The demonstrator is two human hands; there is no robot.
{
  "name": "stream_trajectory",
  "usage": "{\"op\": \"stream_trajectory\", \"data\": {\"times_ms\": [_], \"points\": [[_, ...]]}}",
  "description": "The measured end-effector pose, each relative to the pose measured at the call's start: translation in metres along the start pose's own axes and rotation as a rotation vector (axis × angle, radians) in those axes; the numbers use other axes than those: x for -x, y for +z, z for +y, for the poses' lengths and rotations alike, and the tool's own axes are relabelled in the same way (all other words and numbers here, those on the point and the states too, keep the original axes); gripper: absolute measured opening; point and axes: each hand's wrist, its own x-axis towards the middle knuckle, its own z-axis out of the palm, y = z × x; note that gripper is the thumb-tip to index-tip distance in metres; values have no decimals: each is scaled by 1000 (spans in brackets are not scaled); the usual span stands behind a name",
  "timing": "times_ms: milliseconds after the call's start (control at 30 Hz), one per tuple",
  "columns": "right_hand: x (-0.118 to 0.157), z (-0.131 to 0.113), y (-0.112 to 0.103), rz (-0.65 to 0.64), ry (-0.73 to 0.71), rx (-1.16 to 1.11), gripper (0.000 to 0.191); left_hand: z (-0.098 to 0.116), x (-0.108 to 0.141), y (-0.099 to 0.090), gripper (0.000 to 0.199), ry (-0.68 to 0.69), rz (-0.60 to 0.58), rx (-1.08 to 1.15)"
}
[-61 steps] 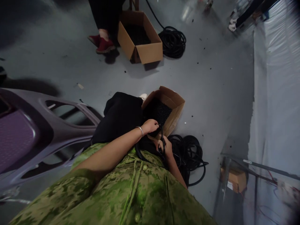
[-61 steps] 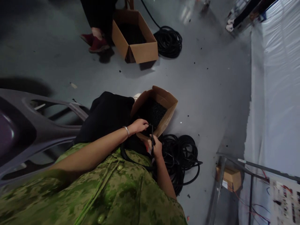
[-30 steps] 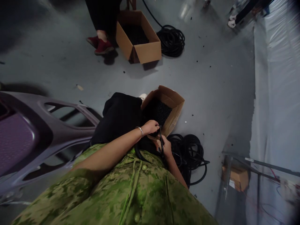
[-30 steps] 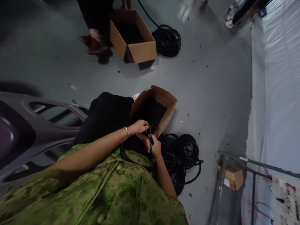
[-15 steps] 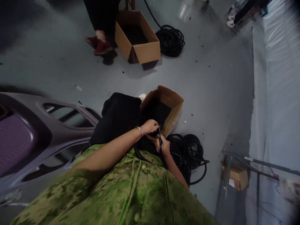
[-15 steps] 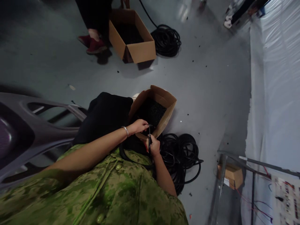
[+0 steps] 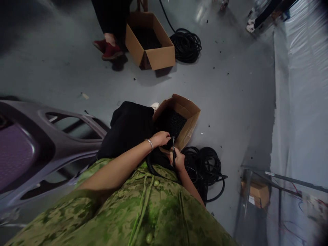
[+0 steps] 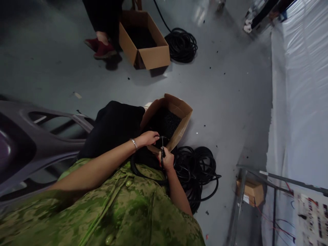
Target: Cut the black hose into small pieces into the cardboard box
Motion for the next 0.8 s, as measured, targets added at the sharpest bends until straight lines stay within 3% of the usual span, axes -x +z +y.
{"op": "stream_trajectory", "data": {"times_ms": [200, 400, 800], "points": [[0, -11, -10, -62, 88, -26, 39, -3, -6, 4, 25, 40, 72, -13], [1, -17, -19, -93, 134, -25, 38, -5, -10, 11, 22, 81, -17, 58], [-3, -4, 1, -13, 104, -11, 39, -5, -13, 13, 25, 39, -21, 94]]}}
